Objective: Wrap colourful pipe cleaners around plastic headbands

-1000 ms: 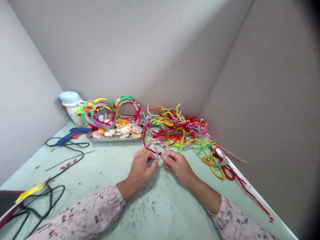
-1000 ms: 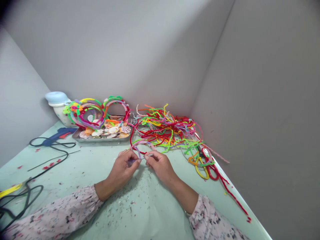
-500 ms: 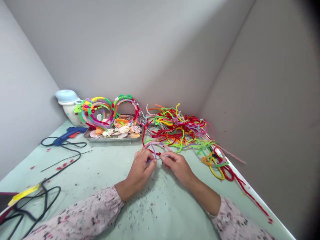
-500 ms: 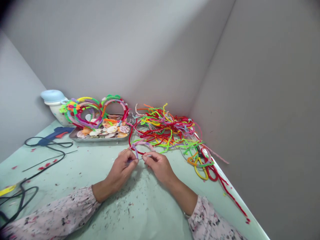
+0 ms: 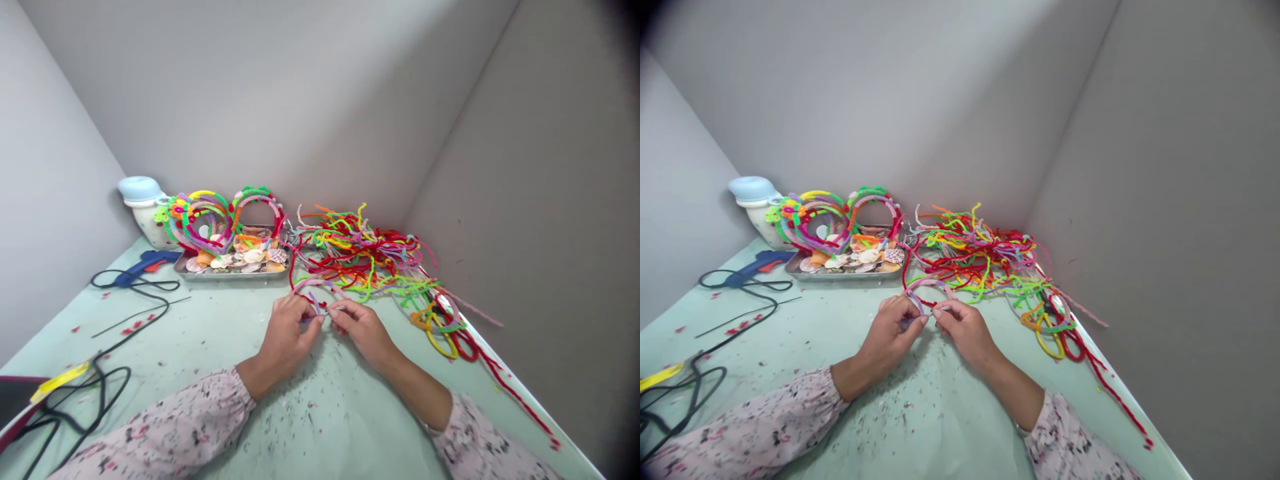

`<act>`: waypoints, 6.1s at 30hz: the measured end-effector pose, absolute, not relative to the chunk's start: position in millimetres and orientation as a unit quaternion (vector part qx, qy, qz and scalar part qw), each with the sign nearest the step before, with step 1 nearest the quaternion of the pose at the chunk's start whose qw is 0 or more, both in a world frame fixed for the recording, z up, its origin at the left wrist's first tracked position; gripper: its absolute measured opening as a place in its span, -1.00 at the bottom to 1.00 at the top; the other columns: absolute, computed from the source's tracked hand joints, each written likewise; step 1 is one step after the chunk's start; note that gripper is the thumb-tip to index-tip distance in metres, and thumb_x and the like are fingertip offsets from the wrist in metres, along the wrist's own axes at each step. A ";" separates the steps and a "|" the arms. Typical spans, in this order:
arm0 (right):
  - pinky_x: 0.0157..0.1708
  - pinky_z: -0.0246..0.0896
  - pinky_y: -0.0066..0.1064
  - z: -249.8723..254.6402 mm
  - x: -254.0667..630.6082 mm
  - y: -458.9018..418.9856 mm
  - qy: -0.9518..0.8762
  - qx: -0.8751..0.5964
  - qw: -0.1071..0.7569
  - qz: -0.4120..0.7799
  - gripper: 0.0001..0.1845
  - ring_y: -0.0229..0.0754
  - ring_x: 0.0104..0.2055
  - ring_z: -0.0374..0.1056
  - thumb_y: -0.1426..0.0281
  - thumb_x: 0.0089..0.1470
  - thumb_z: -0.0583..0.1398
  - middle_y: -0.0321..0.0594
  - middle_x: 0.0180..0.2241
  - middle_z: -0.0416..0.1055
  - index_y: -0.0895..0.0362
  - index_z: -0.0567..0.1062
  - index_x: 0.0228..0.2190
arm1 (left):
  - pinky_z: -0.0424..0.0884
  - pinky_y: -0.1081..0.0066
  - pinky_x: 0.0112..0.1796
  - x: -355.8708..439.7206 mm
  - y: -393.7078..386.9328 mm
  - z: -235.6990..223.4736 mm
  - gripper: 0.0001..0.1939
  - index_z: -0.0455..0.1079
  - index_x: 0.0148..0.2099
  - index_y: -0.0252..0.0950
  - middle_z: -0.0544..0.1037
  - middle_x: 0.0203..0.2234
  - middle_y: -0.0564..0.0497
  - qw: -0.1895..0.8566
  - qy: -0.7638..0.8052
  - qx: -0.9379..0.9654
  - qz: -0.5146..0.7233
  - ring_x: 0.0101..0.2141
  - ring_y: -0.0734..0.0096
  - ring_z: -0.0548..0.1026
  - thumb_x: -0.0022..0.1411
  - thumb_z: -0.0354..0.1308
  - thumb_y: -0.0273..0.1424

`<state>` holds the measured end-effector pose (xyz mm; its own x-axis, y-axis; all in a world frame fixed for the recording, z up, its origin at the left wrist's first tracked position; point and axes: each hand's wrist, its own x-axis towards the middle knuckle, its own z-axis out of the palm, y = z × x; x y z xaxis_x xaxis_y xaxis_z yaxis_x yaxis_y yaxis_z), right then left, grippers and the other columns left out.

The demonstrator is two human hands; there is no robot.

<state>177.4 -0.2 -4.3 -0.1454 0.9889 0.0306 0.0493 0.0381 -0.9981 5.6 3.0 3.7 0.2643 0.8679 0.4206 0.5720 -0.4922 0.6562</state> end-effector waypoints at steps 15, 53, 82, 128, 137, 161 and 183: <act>-0.47 0.08 -0.45 -6.1 177.1 0.9 -0.561 -0.463 0.451 0.518 -0.77 -0.32 -0.52 0.16 0.24 0.06 0.20 -0.37 -0.56 0.30 0.16 0.49 -0.37 | 0.18 0.34 -0.21 5.5 0.8 2.4 -0.80 0.27 -0.45 -0.29 0.39 -0.51 0.08 0.239 0.465 0.751 0.404 -0.35 0.38 0.33 0.23 0.07 -0.36; -0.39 0.18 -0.42 -17.5 175.9 0.5 -0.560 -0.480 0.515 0.437 -0.70 -0.31 -0.44 0.20 0.29 0.01 0.25 -0.26 -0.23 0.36 0.06 0.39 -0.18 | 0.22 0.31 -0.19 7.2 2.7 0.7 -0.94 0.36 -0.35 -0.27 0.48 -0.43 0.06 0.198 0.457 0.771 0.396 -0.31 0.34 0.39 0.19 0.13 -0.42; -0.55 0.17 -0.45 -15.1 174.1 -5.4 -0.571 -0.460 0.463 0.498 -0.71 -0.33 -0.57 0.24 0.22 0.11 0.16 -0.35 -0.51 0.36 0.10 0.43 -0.17 | 0.23 0.25 -0.16 6.7 1.0 2.5 -0.97 0.41 -0.30 -0.25 0.50 -0.41 0.05 0.169 0.439 0.785 0.403 -0.28 0.31 0.42 0.20 0.14 -0.43; -0.52 0.16 -0.45 -7.9 176.7 -3.8 -0.528 -0.449 0.502 0.518 -0.60 -0.34 -0.55 0.26 0.29 0.07 0.19 -0.40 -0.47 0.31 0.09 0.30 -0.05 | 0.23 0.29 -0.14 6.5 2.3 3.3 -0.95 0.38 -0.33 -0.26 0.50 -0.41 0.05 0.203 0.437 0.769 0.420 -0.28 0.35 0.42 0.20 0.15 -0.41; -0.56 0.08 -0.48 -8.6 177.0 -2.1 -0.551 -0.479 0.468 0.497 -0.80 -0.32 -0.58 0.21 0.25 0.07 0.19 -0.43 -0.63 0.28 0.11 0.37 -0.31 | 0.23 0.30 -0.16 6.9 2.6 -0.3 -0.95 0.37 -0.31 -0.25 0.50 -0.39 0.08 0.202 0.428 0.765 0.435 -0.29 0.37 0.42 0.15 0.17 -0.49; -0.56 0.11 -0.47 -11.7 177.2 -0.4 -0.552 -0.481 0.466 0.497 -0.79 -0.34 -0.58 0.23 0.22 0.07 0.19 -0.39 -0.55 0.35 0.10 0.37 -0.34 | 0.25 0.22 -0.15 5.8 3.4 -3.8 -0.77 0.48 -0.16 -0.15 0.48 -0.40 0.04 0.147 0.393 0.796 0.437 -0.26 0.32 0.41 0.17 0.14 -0.53; -0.57 0.12 -0.47 -10.9 177.2 -0.4 -0.550 -0.479 0.468 0.499 -0.76 -0.32 -0.57 0.24 0.19 0.07 0.18 -0.35 -0.52 0.38 0.10 0.37 -0.33 | 0.26 0.20 -0.15 5.8 4.9 -4.9 -0.83 0.49 -0.20 -0.15 0.51 -0.40 0.05 0.131 0.394 0.793 0.445 -0.26 0.33 0.44 0.17 0.17 -0.49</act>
